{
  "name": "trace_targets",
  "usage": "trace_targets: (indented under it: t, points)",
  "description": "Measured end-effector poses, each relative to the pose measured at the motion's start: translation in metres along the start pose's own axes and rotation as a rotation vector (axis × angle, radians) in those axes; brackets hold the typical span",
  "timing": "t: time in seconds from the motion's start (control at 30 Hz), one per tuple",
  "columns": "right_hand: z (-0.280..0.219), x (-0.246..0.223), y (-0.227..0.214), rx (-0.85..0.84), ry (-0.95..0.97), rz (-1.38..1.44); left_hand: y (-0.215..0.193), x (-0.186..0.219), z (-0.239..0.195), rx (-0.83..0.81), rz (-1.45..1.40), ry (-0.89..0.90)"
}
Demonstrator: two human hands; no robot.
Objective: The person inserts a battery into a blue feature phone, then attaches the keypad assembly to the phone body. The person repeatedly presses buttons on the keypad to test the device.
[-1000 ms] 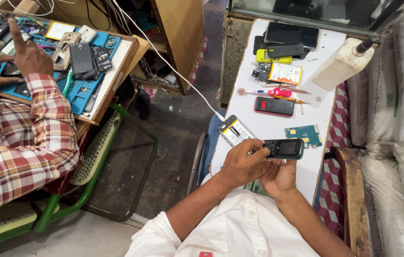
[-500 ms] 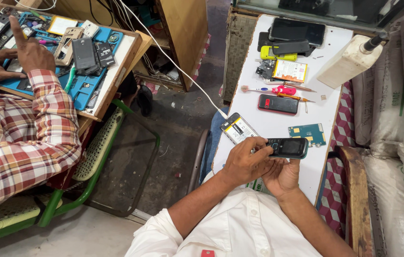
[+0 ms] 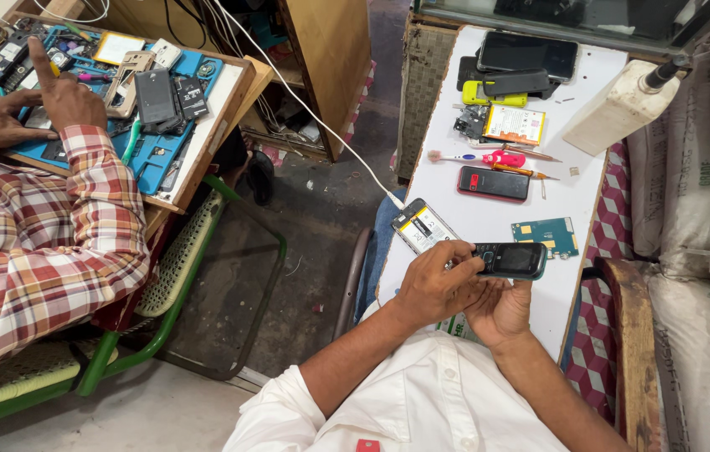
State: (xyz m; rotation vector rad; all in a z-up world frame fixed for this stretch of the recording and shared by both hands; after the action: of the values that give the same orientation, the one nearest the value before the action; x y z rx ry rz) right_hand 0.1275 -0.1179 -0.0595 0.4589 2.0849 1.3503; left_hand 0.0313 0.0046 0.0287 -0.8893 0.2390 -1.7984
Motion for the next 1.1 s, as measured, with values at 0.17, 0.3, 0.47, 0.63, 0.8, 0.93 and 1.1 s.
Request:
trace_targets:
  t: [0.17, 0.3, 0.47, 0.63, 0.8, 0.93, 1.1]
  points:
    - [0.0008, 0.0000, -0.0027, -0.015, -0.006, 0.016, -0.0005, 0.0002, 0.0010, 0.002, -0.004, 0.002]
    - [0.0020, -0.0001, -0.0070, 0.011, -0.010, 0.026, -0.0011, 0.0001, 0.0010, 0.005, -0.003, 0.001]
    - [0.0034, -0.0005, -0.0094, -0.004, -0.013, 0.045, -0.0006, 0.0000, 0.0012, 0.010, 0.003, 0.005]
    - [0.0036, -0.0005, -0.0068, 0.003, -0.010, 0.037, 0.0000, -0.0004, 0.0017, 0.020, 0.007, 0.019]
    - [0.0023, -0.0005, -0.0043, -0.007, 0.010, 0.003, 0.0008, 0.0000, 0.0020, 0.015, 0.005, 0.013]
    - [0.0027, -0.0008, -0.0042, -0.022, 0.017, 0.007, 0.0005, 0.0004, 0.0030, 0.011, -0.015, 0.013]
    - [0.0033, -0.0011, -0.0035, -0.023, 0.009, 0.002, -0.0012, 0.0007, 0.0037, 0.006, -0.004, 0.010]
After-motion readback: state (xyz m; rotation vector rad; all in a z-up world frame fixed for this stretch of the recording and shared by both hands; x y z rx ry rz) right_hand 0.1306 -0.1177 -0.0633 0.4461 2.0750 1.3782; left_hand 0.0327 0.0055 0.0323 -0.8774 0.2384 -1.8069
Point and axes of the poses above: each hand's wrist, its own z-axis towards the middle knuckle, its own y-axis out of the palm, x = y × z, the point moved 3 cm from there along z, towards the middle knuckle, and after that the axes turned 14 degrees about z, right-handed, at the moved point
